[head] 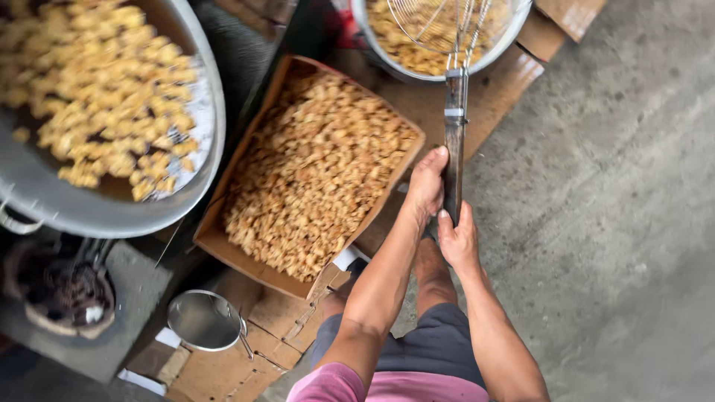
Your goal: The person uses a long-handled strainer to scoop fried food from a large wok of hot oil and transfers it into a cardboard box. The person then spreads the fried pieces by hand and briefly wipes a digital scale with a cloth.
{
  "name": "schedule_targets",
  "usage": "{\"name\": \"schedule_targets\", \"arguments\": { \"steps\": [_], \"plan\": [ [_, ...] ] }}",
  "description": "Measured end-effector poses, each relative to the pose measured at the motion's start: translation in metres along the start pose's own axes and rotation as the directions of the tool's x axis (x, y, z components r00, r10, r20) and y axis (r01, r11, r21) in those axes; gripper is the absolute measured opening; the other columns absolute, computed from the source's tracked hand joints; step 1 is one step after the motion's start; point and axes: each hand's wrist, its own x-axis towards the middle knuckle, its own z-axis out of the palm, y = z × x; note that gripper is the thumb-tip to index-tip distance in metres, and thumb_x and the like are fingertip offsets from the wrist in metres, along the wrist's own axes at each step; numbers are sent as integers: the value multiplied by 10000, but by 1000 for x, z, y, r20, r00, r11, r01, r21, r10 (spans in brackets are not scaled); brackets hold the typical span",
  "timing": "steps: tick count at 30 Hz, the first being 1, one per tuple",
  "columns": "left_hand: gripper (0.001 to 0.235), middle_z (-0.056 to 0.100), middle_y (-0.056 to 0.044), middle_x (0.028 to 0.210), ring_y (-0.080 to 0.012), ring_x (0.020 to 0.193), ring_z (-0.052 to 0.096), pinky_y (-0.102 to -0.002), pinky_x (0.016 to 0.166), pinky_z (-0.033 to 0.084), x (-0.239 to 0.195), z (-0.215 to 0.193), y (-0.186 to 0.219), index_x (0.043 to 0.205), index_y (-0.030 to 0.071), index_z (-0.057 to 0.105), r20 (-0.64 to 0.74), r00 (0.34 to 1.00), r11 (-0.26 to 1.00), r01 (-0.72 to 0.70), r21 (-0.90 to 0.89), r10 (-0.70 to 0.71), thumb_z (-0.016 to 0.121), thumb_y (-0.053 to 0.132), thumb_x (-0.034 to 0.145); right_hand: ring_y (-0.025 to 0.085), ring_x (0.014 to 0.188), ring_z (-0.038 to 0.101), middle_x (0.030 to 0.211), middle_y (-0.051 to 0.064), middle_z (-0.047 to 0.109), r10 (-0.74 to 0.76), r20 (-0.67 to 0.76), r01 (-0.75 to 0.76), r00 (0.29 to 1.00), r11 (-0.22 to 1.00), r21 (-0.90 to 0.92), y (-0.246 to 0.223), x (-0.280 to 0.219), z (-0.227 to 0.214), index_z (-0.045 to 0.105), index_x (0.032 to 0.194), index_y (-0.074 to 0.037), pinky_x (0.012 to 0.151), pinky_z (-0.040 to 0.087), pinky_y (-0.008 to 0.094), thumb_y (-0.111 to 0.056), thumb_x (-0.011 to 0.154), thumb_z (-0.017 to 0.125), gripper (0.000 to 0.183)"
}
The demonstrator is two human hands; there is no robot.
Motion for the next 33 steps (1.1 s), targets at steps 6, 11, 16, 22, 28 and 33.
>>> {"name": "schedule_targets", "arguments": {
  "steps": [6,11,16,22,28,33],
  "plan": [
    [241,632,47,938,-64,830,534,-238,761,460,-103,-22,79,1219,68,655,-67,959,933,-249,259,275,634,237,1047,80,578,551,756,18,583,-278,138,262,950,957,127,-51,-67,52,470,1364,-28,517,489,272,-119,1044,558,344],
    [420,657,22,1009,-94,878,604,-273,799,527,-167,-42,146,1370,24,605,-61,847,727,-414,548,529,651,225,1004,381,870,665,985,209,679,-418,210,450,884,882,-141,-100,-98,98,500,1370,-13,736,539,472,-156,1039,589,372],
    [477,695,-110,984,-183,853,629,-343,785,527,-160,-44,194,1419,37,575,-116,854,737,-361,571,507,645,214,982,532,1135,622,1209,311,657,-521,275,584,808,768,-263,-163,-76,134,480,1398,0,896,499,571,-195,1038,554,416],
    [470,732,-251,1131,-386,1047,700,-449,924,525,-78,-46,257,1326,8,639,-265,764,570,-159,806,588,651,298,955,522,1074,642,1140,309,678,-373,358,505,856,748,-431,-228,-22,172,474,1376,-30,866,492,599,-209,1040,485,381],
    [462,752,-286,1118,-407,1043,732,-442,912,550,-1,-87,330,1259,-25,685,-302,723,623,-223,749,622,633,310,945,565,1028,623,1085,359,666,-553,464,721,692,558,-411,-276,51,230,508,1291,-10,843,485,626,-104,980,563,329],
    [514,735,-257,1081,-334,935,737,-425,778,576,15,-117,386,1312,-95,572,-402,654,737,-378,560,641,648,269,958,563,988,633,1021,375,663,-482,606,773,633,426,-469,-315,84,277,493,1262,42,854,485,630,-86,991,579,312]
  ]
}}
